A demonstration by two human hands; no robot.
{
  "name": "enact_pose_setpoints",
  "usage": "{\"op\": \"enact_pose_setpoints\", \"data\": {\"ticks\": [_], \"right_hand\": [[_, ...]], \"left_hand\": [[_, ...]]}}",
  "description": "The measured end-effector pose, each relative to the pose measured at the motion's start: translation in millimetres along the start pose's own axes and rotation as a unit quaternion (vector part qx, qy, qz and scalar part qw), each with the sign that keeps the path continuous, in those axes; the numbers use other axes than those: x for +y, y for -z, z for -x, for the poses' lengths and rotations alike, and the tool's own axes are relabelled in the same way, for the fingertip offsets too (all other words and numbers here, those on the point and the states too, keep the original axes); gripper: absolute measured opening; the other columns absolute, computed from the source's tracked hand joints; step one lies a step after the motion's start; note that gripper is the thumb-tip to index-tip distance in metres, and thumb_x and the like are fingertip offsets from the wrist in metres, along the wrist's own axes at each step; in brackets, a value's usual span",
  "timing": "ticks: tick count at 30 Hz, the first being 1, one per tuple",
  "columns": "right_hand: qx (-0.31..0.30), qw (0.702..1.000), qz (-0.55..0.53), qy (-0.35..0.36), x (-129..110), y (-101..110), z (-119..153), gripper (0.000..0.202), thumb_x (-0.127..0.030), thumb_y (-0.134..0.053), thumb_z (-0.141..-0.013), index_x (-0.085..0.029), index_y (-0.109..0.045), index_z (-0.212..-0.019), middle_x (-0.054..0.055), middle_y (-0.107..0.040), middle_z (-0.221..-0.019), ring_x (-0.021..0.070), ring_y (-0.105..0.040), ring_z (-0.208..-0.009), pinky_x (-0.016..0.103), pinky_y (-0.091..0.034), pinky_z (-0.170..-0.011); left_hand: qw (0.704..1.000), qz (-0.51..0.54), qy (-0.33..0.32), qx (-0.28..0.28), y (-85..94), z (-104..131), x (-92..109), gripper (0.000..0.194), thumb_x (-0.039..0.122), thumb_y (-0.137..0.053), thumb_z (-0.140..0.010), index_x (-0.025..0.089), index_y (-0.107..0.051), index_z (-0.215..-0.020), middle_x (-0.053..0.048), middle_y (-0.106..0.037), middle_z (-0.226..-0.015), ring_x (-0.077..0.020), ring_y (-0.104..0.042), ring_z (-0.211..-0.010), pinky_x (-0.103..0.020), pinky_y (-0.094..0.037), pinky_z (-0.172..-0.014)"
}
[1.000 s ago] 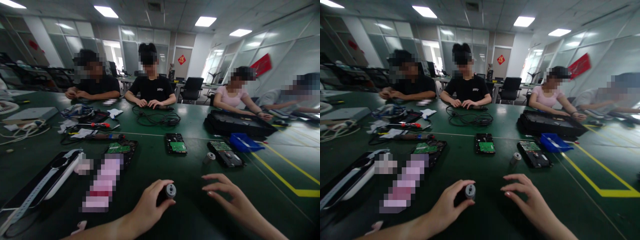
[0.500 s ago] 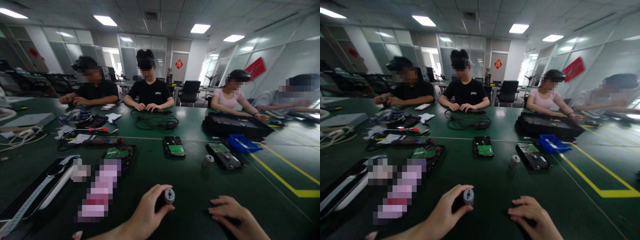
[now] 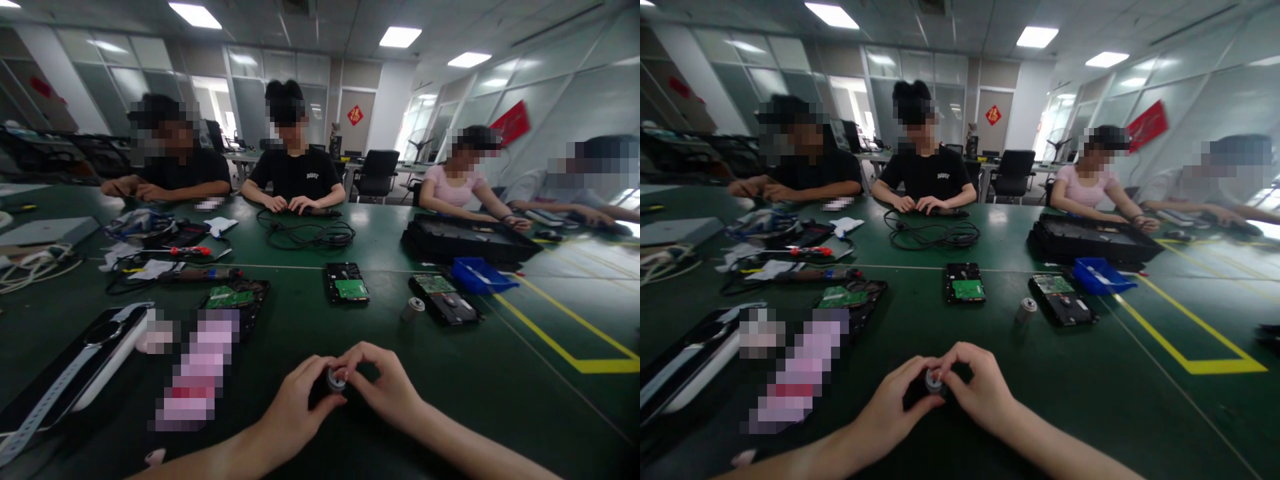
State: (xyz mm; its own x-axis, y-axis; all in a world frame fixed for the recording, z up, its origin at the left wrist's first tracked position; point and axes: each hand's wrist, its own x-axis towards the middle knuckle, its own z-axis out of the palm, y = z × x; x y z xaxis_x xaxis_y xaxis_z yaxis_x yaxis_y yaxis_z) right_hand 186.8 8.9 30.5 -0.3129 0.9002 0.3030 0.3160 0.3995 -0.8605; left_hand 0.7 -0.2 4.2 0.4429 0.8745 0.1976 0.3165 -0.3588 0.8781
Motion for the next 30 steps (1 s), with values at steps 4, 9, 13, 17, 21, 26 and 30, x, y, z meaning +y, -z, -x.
{"op": "enact_pose_setpoints", "data": {"ticks": [4,9,13,17,21,26,30], "right_hand": [[0.021,0.999,-0.042,0.021,3.2,-1.1,2.9,0.017,-0.013,-0.063,-0.084,-0.019,-0.057,-0.068,0.003,-0.073,-0.082,0.0169,-0.070,-0.081,0.030,-0.055,-0.077],[0.002,0.999,-0.037,0.034,-3.8,-1.0,-1.4,0.021,-0.013,-0.064,-0.083,-0.020,-0.055,-0.064,0.003,-0.073,-0.083,0.0179,-0.070,-0.083,0.031,-0.055,-0.078],[-0.016,0.999,-0.045,0.020,-5.6,-1.8,-2.3,0.020,-0.012,-0.065,-0.082,-0.019,-0.057,-0.065,0.004,-0.073,-0.085,0.0181,-0.071,-0.084,0.031,-0.055,-0.078],[-0.016,0.999,-0.044,0.016,-4.9,-1.5,-2.3,0.020,-0.011,-0.066,-0.080,-0.019,-0.058,-0.064,0.003,-0.073,-0.083,0.0178,-0.070,-0.084,0.031,-0.055,-0.078],[-0.024,0.997,-0.065,0.022,-4.4,-0.4,-1.8,0.021,-0.012,-0.065,-0.081,-0.019,-0.058,-0.063,0.003,-0.072,-0.082,0.0182,-0.071,-0.086,0.031,-0.056,-0.079],[-0.023,0.995,-0.098,-0.003,-2.1,-1.1,0.9,0.019,-0.018,-0.066,-0.083,-0.019,-0.056,-0.066,0.005,-0.072,-0.088,0.0190,-0.071,-0.089,0.033,-0.056,-0.082],[-0.001,0.995,-0.101,-0.014,1.9,-3.1,1.8,0.025,-0.022,-0.072,-0.079,-0.019,-0.051,-0.066,0.003,-0.070,-0.081,0.0181,-0.071,-0.082,0.031,-0.056,-0.076]], "left_hand": [[1.000,-0.010,-0.002,0.002,0.4,0.2,1.8,0.028,0.018,-0.070,-0.082,0.023,-0.062,-0.109,-0.003,-0.066,-0.103,-0.0217,-0.063,-0.095,-0.033,-0.050,-0.086],[1.000,-0.008,-0.001,0.008,-0.8,0.1,0.7,0.027,0.014,-0.072,-0.080,0.023,-0.063,-0.104,-0.002,-0.066,-0.100,-0.0206,-0.063,-0.093,-0.031,-0.051,-0.085],[1.000,-0.007,0.007,0.006,-0.2,-1.0,0.7,0.028,0.012,-0.071,-0.080,0.023,-0.063,-0.105,-0.001,-0.066,-0.101,-0.0201,-0.063,-0.095,-0.031,-0.050,-0.086],[1.000,-0.014,0.009,0.002,0.0,-1.3,2.3,0.028,0.011,-0.071,-0.080,0.022,-0.063,-0.104,-0.001,-0.066,-0.100,-0.0200,-0.063,-0.094,-0.031,-0.050,-0.085],[1.000,-0.013,0.006,-0.001,0.2,-0.9,3.6,0.027,0.012,-0.070,-0.080,0.022,-0.063,-0.105,-0.002,-0.066,-0.102,-0.0206,-0.063,-0.096,-0.032,-0.050,-0.087],[1.000,-0.014,0.007,-0.005,1.1,-0.5,2.0,0.027,0.016,-0.070,-0.082,0.023,-0.062,-0.106,-0.003,-0.066,-0.104,-0.0215,-0.063,-0.098,-0.033,-0.050,-0.089],[1.000,-0.016,0.003,-0.004,0.2,-0.3,0.6,0.032,0.017,-0.069,-0.082,0.023,-0.061,-0.112,-0.004,-0.066,-0.107,-0.0220,-0.062,-0.100,-0.034,-0.050,-0.090]]}}
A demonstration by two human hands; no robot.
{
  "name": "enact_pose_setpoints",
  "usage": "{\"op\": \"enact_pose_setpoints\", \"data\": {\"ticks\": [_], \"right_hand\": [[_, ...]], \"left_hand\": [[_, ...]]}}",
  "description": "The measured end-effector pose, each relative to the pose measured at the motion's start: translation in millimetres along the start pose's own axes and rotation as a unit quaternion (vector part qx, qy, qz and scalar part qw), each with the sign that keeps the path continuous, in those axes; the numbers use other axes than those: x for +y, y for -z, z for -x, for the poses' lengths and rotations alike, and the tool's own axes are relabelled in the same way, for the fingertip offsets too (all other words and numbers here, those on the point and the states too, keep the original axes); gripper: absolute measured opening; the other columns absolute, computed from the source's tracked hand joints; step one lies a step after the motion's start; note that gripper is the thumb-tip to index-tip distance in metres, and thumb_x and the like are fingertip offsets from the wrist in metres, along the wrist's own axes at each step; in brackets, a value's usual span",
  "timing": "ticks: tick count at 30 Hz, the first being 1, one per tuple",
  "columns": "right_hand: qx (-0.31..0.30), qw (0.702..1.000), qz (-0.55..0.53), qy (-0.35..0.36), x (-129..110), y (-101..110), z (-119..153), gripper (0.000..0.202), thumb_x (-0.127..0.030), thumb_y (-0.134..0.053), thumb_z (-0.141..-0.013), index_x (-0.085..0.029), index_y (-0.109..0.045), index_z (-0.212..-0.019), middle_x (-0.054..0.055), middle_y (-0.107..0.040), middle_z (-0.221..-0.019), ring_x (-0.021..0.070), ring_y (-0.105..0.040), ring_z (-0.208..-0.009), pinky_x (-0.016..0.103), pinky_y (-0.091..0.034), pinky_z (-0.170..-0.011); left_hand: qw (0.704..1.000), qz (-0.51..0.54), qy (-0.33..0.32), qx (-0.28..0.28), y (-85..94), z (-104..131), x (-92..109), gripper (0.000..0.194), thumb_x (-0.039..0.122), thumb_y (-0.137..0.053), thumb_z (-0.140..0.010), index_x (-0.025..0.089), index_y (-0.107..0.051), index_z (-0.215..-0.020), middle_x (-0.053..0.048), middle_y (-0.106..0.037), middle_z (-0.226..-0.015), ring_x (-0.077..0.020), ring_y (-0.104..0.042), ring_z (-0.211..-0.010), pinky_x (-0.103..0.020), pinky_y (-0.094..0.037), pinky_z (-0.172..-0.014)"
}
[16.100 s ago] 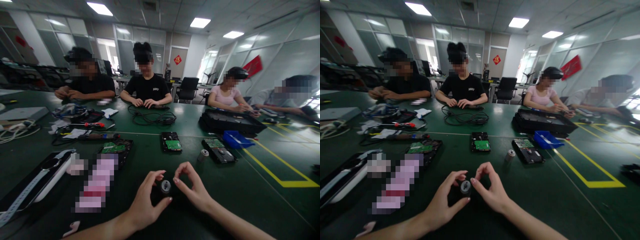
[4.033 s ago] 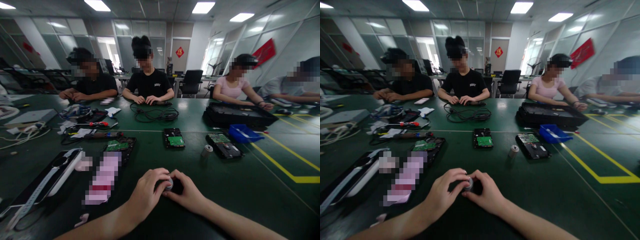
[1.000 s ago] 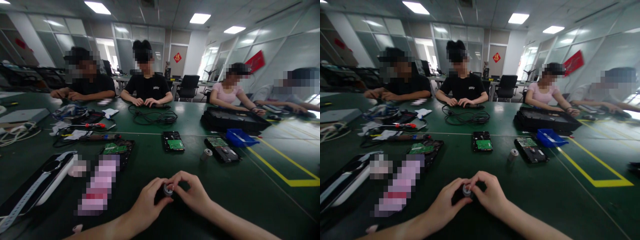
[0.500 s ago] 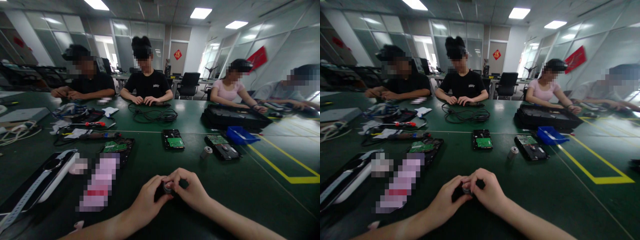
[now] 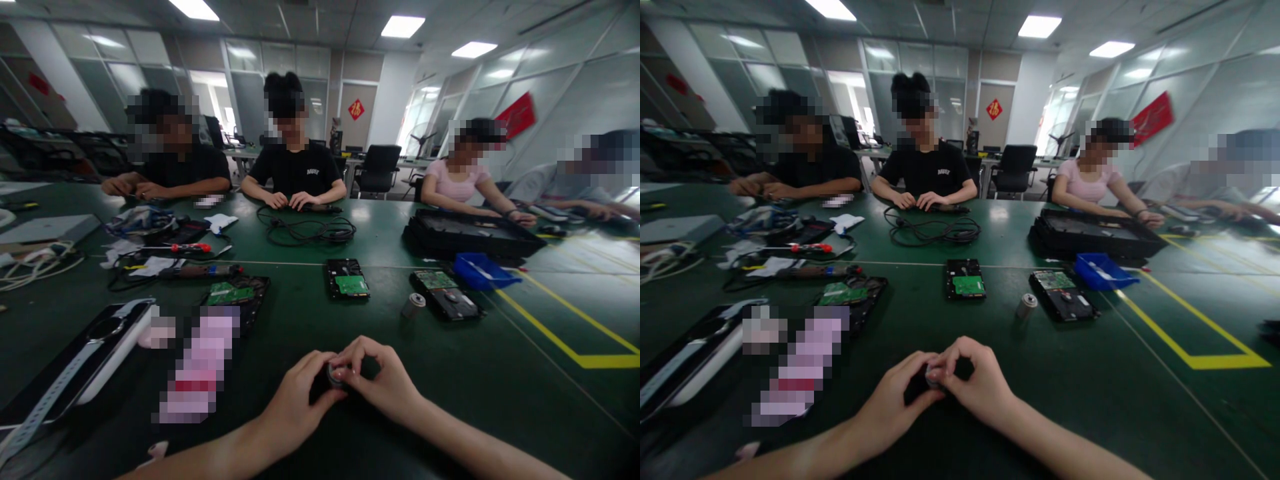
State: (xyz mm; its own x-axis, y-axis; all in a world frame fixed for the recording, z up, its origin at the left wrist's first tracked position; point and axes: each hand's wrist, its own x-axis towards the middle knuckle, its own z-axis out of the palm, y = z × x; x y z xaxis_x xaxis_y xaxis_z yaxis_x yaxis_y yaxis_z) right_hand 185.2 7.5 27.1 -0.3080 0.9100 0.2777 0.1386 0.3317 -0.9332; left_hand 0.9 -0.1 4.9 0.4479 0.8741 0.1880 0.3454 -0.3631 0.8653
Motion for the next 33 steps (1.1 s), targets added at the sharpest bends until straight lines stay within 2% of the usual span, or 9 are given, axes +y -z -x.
{"op": "enact_pose_setpoints", "data": {"ticks": [4,7,10,13,16,18,22,28,33], "right_hand": [[0.019,1.000,0.017,0.008,3.8,-0.7,1.0,0.029,-0.025,-0.075,-0.076,-0.020,-0.048,-0.068,0.000,-0.067,-0.075,0.0166,-0.068,-0.076,0.029,-0.054,-0.072],[0.022,0.998,0.040,0.041,6.8,-0.9,4.4,0.030,-0.027,-0.080,-0.071,-0.020,-0.052,-0.081,0.003,-0.065,-0.090,0.0187,-0.064,-0.086,0.031,-0.052,-0.078],[0.006,0.998,0.056,0.034,12.3,-1.7,8.9,0.047,-0.029,-0.084,-0.065,-0.021,-0.053,-0.099,0.005,-0.061,-0.102,0.0211,-0.060,-0.098,0.033,-0.049,-0.087],[-0.047,0.997,0.066,0.003,19.4,-3.6,11.6,0.049,-0.024,-0.081,-0.069,-0.021,-0.052,-0.109,0.004,-0.061,-0.103,0.0195,-0.061,-0.096,0.031,-0.050,-0.085],[-0.066,0.995,0.077,-0.002,24.0,-5.7,11.7,0.038,-0.021,-0.075,-0.074,-0.021,-0.054,-0.106,0.003,-0.064,-0.102,0.0176,-0.062,-0.092,0.029,-0.050,-0.082],[-0.061,0.995,0.084,-0.005,24.6,-6.5,11.2,0.035,-0.021,-0.075,-0.075,-0.021,-0.056,-0.104,0.002,-0.065,-0.099,0.0172,-0.063,-0.090,0.028,-0.050,-0.080],[-0.058,0.994,0.088,-0.008,22.4,-6.3,10.8,0.034,-0.023,-0.076,-0.074,-0.021,-0.057,-0.102,0.001,-0.065,-0.096,0.0170,-0.063,-0.086,0.027,-0.050,-0.077],[-0.069,0.993,0.093,-0.022,18.5,-5.6,9.5,0.031,-0.022,-0.076,-0.074,-0.020,-0.058,-0.099,0.001,-0.066,-0.094,0.0175,-0.064,-0.086,0.028,-0.051,-0.077],[-0.075,0.990,0.110,-0.038,17.8,-4.2,8.2,0.034,-0.024,-0.076,-0.074,-0.022,-0.058,-0.102,0.001,-0.066,-0.098,0.0193,-0.064,-0.090,0.031,-0.051,-0.081]], "left_hand": [[1.000,0.002,0.000,0.001,-0.6,1.2,0.5,0.032,0.018,-0.067,-0.084,0.025,-0.059,-0.114,-0.003,-0.066,-0.107,-0.0223,-0.063,-0.100,-0.035,-0.050,-0.090],[0.999,-0.009,-0.028,0.031,2.8,5.8,2.7,0.048,0.017,-0.066,-0.081,0.025,-0.049,-0.125,-0.007,-0.060,-0.120,-0.0250,-0.059,-0.108,-0.038,-0.049,-0.093],[0.993,-0.023,-0.095,0.063,9.0,11.4,7.4,0.063,0.010,-0.061,-0.077,0.024,-0.039,-0.134,-0.010,-0.051,-0.132,-0.0271,-0.051,-0.119,-0.040,-0.046,-0.098],[0.989,-0.056,-0.115,0.072,13.0,12.1,12.3,0.046,0.011,-0.060,-0.079,0.025,-0.051,-0.121,-0.008,-0.056,-0.124,-0.0268,-0.053,-0.118,-0.041,-0.044,-0.100],[0.986,-0.099,-0.084,0.107,13.0,6.1,14.0,0.018,0.017,-0.062,-0.083,0.025,-0.062,-0.100,-0.006,-0.063,-0.115,-0.0265,-0.057,-0.113,-0.043,-0.045,-0.099],[0.986,-0.104,-0.057,0.119,12.5,0.3,13.9,0.011,0.019,-0.064,-0.084,0.024,-0.065,-0.094,-0.005,-0.064,-0.115,-0.0262,-0.060,-0.110,-0.044,-0.046,-0.097],[0.992,-0.073,-0.016,0.097,12.1,-8.1,15.6,0.014,0.019,-0.070,-0.081,0.024,-0.066,-0.094,-0.005,-0.066,-0.116,-0.0246,-0.064,-0.104,-0.041,-0.049,-0.094],[0.990,0.034,-0.009,0.134,10.6,-11.1,28.1,0.019,0.014,-0.068,-0.081,0.022,-0.052,-0.084,0.001,-0.071,-0.081,-0.0189,-0.072,-0.078,-0.032,-0.056,-0.076],[0.979,0.030,-0.021,0.202,35.8,2.4,27.9,0.021,0.015,-0.066,-0.082,0.024,-0.048,-0.084,0.003,-0.074,-0.081,-0.0181,-0.074,-0.079,-0.029,-0.058,-0.074]]}}
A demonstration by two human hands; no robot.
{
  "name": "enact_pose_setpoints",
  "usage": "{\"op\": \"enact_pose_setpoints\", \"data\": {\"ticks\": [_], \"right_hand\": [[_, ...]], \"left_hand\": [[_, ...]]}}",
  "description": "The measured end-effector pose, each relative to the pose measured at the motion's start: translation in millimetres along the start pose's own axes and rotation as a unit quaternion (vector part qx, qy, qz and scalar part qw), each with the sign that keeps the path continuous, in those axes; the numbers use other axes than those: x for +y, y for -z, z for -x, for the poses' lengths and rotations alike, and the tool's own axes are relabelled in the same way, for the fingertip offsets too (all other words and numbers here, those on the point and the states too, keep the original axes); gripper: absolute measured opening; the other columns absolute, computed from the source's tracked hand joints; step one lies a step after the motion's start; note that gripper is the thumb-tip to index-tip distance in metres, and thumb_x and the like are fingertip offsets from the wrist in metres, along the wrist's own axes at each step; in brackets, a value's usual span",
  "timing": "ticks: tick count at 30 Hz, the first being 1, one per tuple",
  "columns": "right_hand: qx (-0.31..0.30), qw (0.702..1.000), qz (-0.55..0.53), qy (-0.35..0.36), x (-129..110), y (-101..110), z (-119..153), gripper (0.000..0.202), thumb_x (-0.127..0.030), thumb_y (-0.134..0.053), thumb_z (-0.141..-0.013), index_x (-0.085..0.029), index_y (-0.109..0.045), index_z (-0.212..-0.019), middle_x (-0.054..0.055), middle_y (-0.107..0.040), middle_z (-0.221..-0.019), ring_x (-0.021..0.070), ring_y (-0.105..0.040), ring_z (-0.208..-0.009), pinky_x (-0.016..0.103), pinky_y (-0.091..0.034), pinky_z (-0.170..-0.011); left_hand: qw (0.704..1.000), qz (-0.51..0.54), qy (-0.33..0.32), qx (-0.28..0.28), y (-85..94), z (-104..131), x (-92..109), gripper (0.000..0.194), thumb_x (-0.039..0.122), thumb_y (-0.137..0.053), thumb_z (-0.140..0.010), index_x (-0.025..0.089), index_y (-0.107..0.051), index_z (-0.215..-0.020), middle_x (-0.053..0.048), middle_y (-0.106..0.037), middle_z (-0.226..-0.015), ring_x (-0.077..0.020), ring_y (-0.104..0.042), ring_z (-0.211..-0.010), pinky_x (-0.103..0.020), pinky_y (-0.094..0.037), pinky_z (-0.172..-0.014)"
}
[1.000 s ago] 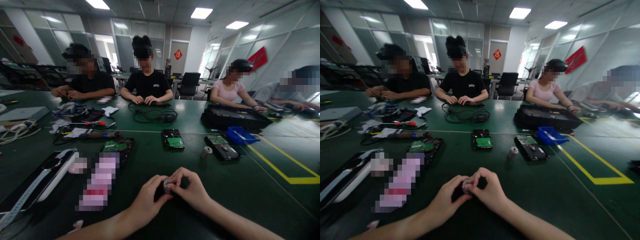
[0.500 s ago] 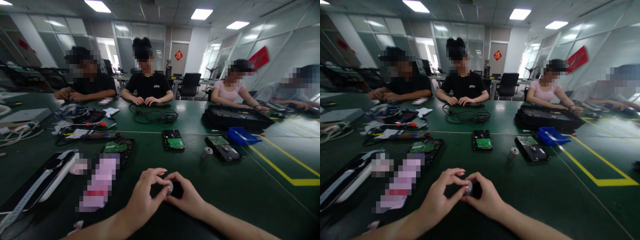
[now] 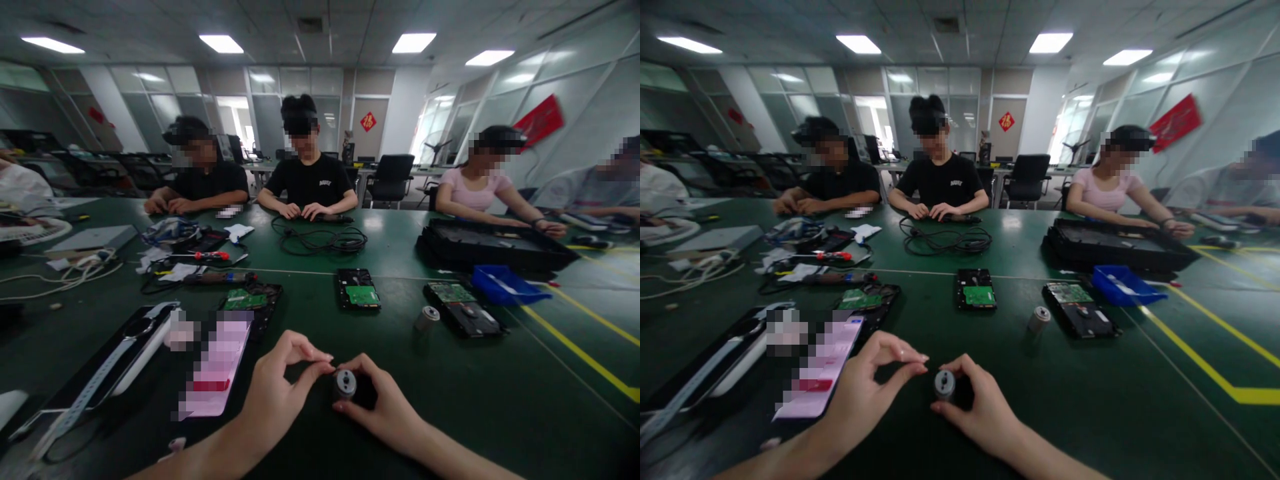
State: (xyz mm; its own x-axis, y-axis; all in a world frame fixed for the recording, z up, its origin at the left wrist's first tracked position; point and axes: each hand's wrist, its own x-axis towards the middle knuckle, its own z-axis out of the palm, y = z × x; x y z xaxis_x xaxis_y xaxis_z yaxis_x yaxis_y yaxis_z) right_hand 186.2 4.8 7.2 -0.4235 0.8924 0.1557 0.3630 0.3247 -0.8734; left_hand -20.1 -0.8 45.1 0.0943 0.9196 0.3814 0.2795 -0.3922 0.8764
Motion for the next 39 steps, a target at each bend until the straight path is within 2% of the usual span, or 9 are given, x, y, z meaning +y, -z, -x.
{"op": "enact_pose_setpoints", "data": {"ticks": [6,10,14,18,22,25,28,35,39], "right_hand": [[-0.007,1.000,0.006,0.008,-1.0,2.0,1.5,0.034,-0.024,-0.074,-0.077,-0.021,-0.057,-0.106,0.003,-0.065,-0.102,0.0204,-0.063,-0.096,0.033,-0.050,-0.086],[-0.011,1.000,-0.001,0.012,0.1,2.1,1.8,0.035,-0.027,-0.074,-0.078,-0.022,-0.056,-0.107,0.003,-0.065,-0.105,0.0203,-0.063,-0.099,0.034,-0.050,-0.088],[-0.014,1.000,0.000,0.007,2.8,1.4,0.9,0.035,-0.028,-0.075,-0.078,-0.022,-0.056,-0.107,0.003,-0.065,-0.106,0.0198,-0.063,-0.099,0.034,-0.050,-0.089],[-0.014,1.000,0.003,0.014,3.5,1.7,0.2,0.034,-0.028,-0.075,-0.078,-0.022,-0.057,-0.106,0.003,-0.064,-0.106,0.0196,-0.062,-0.099,0.033,-0.049,-0.088],[-0.009,1.000,0.005,0.016,2.3,1.7,0.9,0.035,-0.028,-0.075,-0.077,-0.021,-0.057,-0.105,0.002,-0.065,-0.101,0.0193,-0.063,-0.094,0.032,-0.050,-0.083],[-0.007,1.000,0.008,0.014,2.4,0.9,1.0,0.033,-0.028,-0.075,-0.077,-0.020,-0.057,-0.103,0.002,-0.065,-0.097,0.0188,-0.063,-0.090,0.031,-0.049,-0.080],[-0.009,1.000,0.004,0.023,3.6,0.2,0.6,0.031,-0.027,-0.075,-0.077,-0.021,-0.056,-0.101,0.001,-0.065,-0.096,0.0180,-0.062,-0.088,0.030,-0.049,-0.079],[-0.004,1.000,0.003,0.028,5.9,0.1,0.5,0.030,-0.027,-0.074,-0.078,-0.021,-0.056,-0.100,0.001,-0.063,-0.095,0.0180,-0.062,-0.088,0.030,-0.048,-0.078],[-0.001,0.999,-0.003,0.038,4.1,-1.1,0.6,0.028,-0.021,-0.070,-0.078,-0.021,-0.055,-0.101,0.002,-0.062,-0.095,0.0180,-0.061,-0.087,0.030,-0.048,-0.078]], "left_hand": [[0.981,-0.189,0.029,-0.045,43.1,32.0,-39.2,0.016,0.016,-0.066,-0.082,0.024,-0.054,-0.088,0.002,-0.074,-0.081,-0.0220,-0.075,-0.080,-0.035,-0.058,-0.075],[0.962,-0.271,-0.009,-0.021,51.9,47.7,-59.3,0.016,0.020,-0.066,-0.082,0.023,-0.061,-0.098,-0.004,-0.072,-0.096,-0.0256,-0.071,-0.092,-0.041,-0.058,-0.080],[0.955,-0.289,-0.057,-0.017,52.4,48.1,-62.6,0.012,0.024,-0.061,-0.088,0.024,-0.064,-0.100,-0.005,-0.071,-0.101,-0.0253,-0.070,-0.094,-0.042,-0.058,-0.082],[0.964,-0.245,-0.099,-0.003,39.9,34.9,-46.4,0.005,0.025,-0.063,-0.090,0.022,-0.062,-0.094,-0.002,-0.072,-0.088,-0.0209,-0.072,-0.081,-0.035,-0.059,-0.074],[0.973,-0.180,-0.146,-0.013,10.7,14.1,-18.4,0.007,0.021,-0.063,-0.090,0.022,-0.064,-0.097,-0.003,-0.070,-0.094,-0.0187,-0.071,-0.087,-0.031,-0.057,-0.080],[0.982,-0.122,-0.140,-0.033,-12.3,4.4,-5.4,0.011,0.015,-0.064,-0.088,0.021,-0.063,-0.097,-0.003,-0.069,-0.097,-0.0175,-0.071,-0.088,-0.028,-0.057,-0.080],[0.990,-0.079,-0.108,-0.054,-26.2,3.1,-4.8,0.015,0.010,-0.066,-0.085,0.021,-0.063,-0.096,-0.002,-0.069,-0.096,-0.0163,-0.071,-0.086,-0.025,-0.056,-0.079],[0.991,-0.055,-0.100,-0.070,-28.0,5.3,-11.8,0.020,0.008,-0.067,-0.083,0.022,-0.062,-0.096,0.000,-0.068,-0.096,-0.0154,-0.070,-0.087,-0.025,-0.054,-0.081],[0.991,-0.058,-0.083,-0.084,-29.6,7.6,-10.5,0.026,0.010,-0.065,-0.085,0.025,-0.061,-0.106,-0.002,-0.066,-0.109,-0.0184,-0.066,-0.100,-0.031,-0.051,-0.090]]}}
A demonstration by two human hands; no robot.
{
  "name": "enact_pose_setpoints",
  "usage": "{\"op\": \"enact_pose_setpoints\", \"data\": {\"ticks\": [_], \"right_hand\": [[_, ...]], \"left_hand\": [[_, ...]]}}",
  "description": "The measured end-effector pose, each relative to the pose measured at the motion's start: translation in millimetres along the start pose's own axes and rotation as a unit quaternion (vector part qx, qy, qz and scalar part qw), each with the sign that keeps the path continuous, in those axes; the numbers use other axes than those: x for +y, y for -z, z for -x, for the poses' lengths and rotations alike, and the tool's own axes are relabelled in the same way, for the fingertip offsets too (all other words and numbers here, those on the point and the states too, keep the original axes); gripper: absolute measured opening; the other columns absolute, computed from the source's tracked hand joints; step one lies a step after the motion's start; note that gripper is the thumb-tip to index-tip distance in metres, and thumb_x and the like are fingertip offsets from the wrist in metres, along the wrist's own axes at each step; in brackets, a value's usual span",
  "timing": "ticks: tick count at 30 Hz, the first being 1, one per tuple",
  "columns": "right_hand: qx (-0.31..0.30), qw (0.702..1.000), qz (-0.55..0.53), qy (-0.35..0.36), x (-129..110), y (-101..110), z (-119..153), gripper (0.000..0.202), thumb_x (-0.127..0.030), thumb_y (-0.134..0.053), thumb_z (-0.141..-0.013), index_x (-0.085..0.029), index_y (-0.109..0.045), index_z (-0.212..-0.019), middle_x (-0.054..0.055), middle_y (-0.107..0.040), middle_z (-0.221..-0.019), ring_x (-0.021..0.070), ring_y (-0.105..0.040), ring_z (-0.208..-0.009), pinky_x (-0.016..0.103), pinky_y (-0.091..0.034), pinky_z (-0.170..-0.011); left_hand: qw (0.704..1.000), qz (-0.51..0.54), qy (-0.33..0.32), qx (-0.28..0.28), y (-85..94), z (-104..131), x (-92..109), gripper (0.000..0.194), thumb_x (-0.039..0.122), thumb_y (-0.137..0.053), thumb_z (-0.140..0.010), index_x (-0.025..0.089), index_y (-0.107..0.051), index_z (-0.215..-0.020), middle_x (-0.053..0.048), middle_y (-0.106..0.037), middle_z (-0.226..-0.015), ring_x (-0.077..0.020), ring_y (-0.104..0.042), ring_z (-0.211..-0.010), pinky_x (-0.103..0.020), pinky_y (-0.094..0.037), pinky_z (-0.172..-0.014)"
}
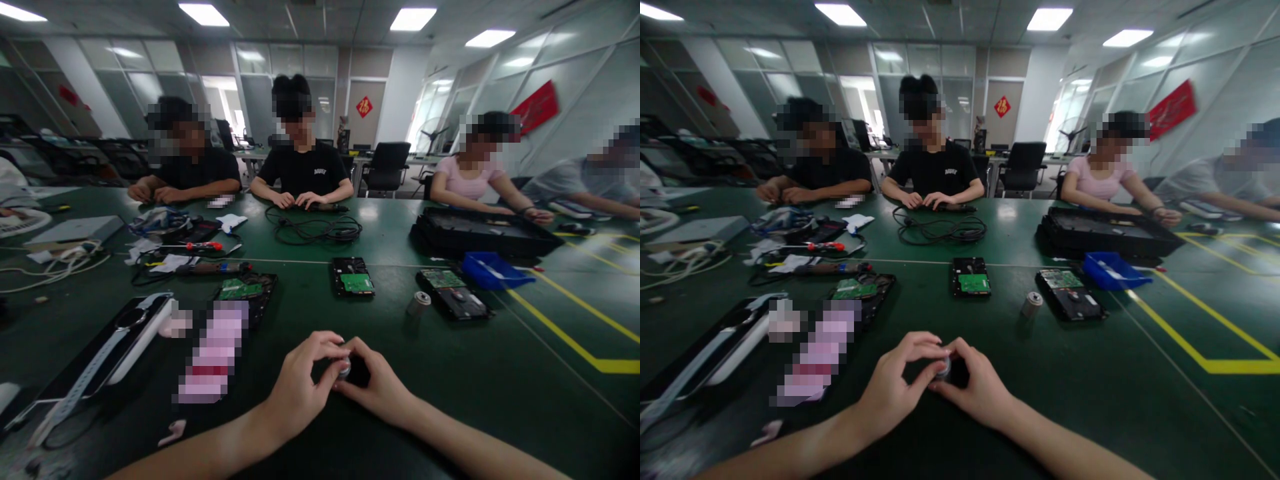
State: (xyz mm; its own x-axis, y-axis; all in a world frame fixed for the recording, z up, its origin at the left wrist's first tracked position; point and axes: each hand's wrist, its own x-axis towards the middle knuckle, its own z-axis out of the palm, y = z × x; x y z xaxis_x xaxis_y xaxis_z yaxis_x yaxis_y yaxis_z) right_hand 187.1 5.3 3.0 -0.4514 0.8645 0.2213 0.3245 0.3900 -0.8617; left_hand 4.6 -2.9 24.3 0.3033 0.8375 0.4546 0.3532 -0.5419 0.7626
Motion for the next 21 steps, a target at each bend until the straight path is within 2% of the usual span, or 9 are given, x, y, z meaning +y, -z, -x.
{"op": "enact_pose_setpoints", "data": {"ticks": [3,5,7,9,12,15,21], "right_hand": [[0.006,0.999,-0.027,0.024,-1.6,0.8,1.1,0.043,-0.006,-0.063,-0.071,-0.021,-0.052,-0.110,0.004,-0.060,-0.104,0.0194,-0.059,-0.094,0.032,-0.048,-0.085],[0.013,0.997,-0.066,0.034,-1.6,3.0,2.4,0.055,-0.001,-0.056,-0.065,-0.021,-0.050,-0.115,0.005,-0.058,-0.110,0.0209,-0.057,-0.101,0.035,-0.046,-0.091],[0.024,0.994,-0.102,0.036,-1.2,6.1,3.5,0.055,-0.002,-0.053,-0.065,-0.021,-0.051,-0.117,0.006,-0.057,-0.110,0.0215,-0.056,-0.103,0.037,-0.045,-0.094],[0.025,0.992,-0.113,0.043,-1.2,9.3,4.1,0.047,-0.006,-0.053,-0.071,-0.022,-0.055,-0.116,0.006,-0.058,-0.108,0.0215,-0.057,-0.102,0.038,-0.045,-0.093],[0.012,0.994,-0.091,0.063,-3.4,12.3,4.3,0.034,-0.016,-0.055,-0.083,-0.024,-0.061,-0.115,0.007,-0.057,-0.112,0.0227,-0.056,-0.107,0.039,-0.044,-0.096],[0.009,0.995,-0.074,0.066,-6.3,11.9,4.1,0.029,-0.022,-0.054,-0.090,-0.027,-0.064,-0.116,0.008,-0.057,-0.115,0.0229,-0.056,-0.111,0.039,-0.044,-0.097],[0.055,0.997,-0.042,0.035,-12.0,7.3,-2.7,0.015,-0.024,-0.064,-0.087,-0.024,-0.071,-0.100,0.006,-0.064,-0.103,0.0199,-0.062,-0.099,0.034,-0.049,-0.088]], "left_hand": [[0.999,0.012,0.041,-0.002,-5.3,6.3,-4.5,0.053,0.013,-0.074,-0.077,0.026,-0.051,-0.124,-0.006,-0.059,-0.126,-0.0235,-0.060,-0.112,-0.037,-0.051,-0.093],[0.997,0.020,0.069,-0.003,-9.0,10.6,-10.4,0.064,0.013,-0.079,-0.071,0.026,-0.048,-0.125,-0.006,-0.059,-0.127,-0.0245,-0.060,-0.111,-0.039,-0.051,-0.093],[0.994,0.032,0.100,-0.015,-11.2,13.0,-15.8,0.062,0.012,-0.080,-0.070,0.027,-0.050,-0.122,-0.003,-0.064,-0.117,-0.0229,-0.063,-0.104,-0.039,-0.051,-0.092],[0.991,0.046,0.122,-0.032,-11.6,13.0,-18.5,0.057,0.011,-0.079,-0.071,0.027,-0.052,-0.119,-0.001,-0.067,-0.110,-0.0213,-0.065,-0.100,-0.038,-0.052,-0.091],[0.989,0.054,0.126,-0.049,-10.1,10.5,-17.3,0.050,0.009,-0.075,-0.073,0.026,-0.054,-0.115,-0.001,-0.067,-0.110,-0.0204,-0.065,-0.099,-0.036,-0.052,-0.090],[0.990,0.047,0.124,-0.053,-8.6,8.4,-14.6,0.047,0.009,-0.073,-0.073,0.026,-0.055,-0.114,-0.001,-0.069,-0.107,-0.0202,-0.066,-0.096,-0.035,-0.053,-0.087],[0.992,0.050,0.110,-0.047,-8.8,8.7,-14.8,0.044,0.010,-0.071,-0.075,0.025,-0.055,-0.113,-0.001,-0.069,-0.104,-0.0208,-0.067,-0.094,-0.036,-0.054,-0.086]]}}
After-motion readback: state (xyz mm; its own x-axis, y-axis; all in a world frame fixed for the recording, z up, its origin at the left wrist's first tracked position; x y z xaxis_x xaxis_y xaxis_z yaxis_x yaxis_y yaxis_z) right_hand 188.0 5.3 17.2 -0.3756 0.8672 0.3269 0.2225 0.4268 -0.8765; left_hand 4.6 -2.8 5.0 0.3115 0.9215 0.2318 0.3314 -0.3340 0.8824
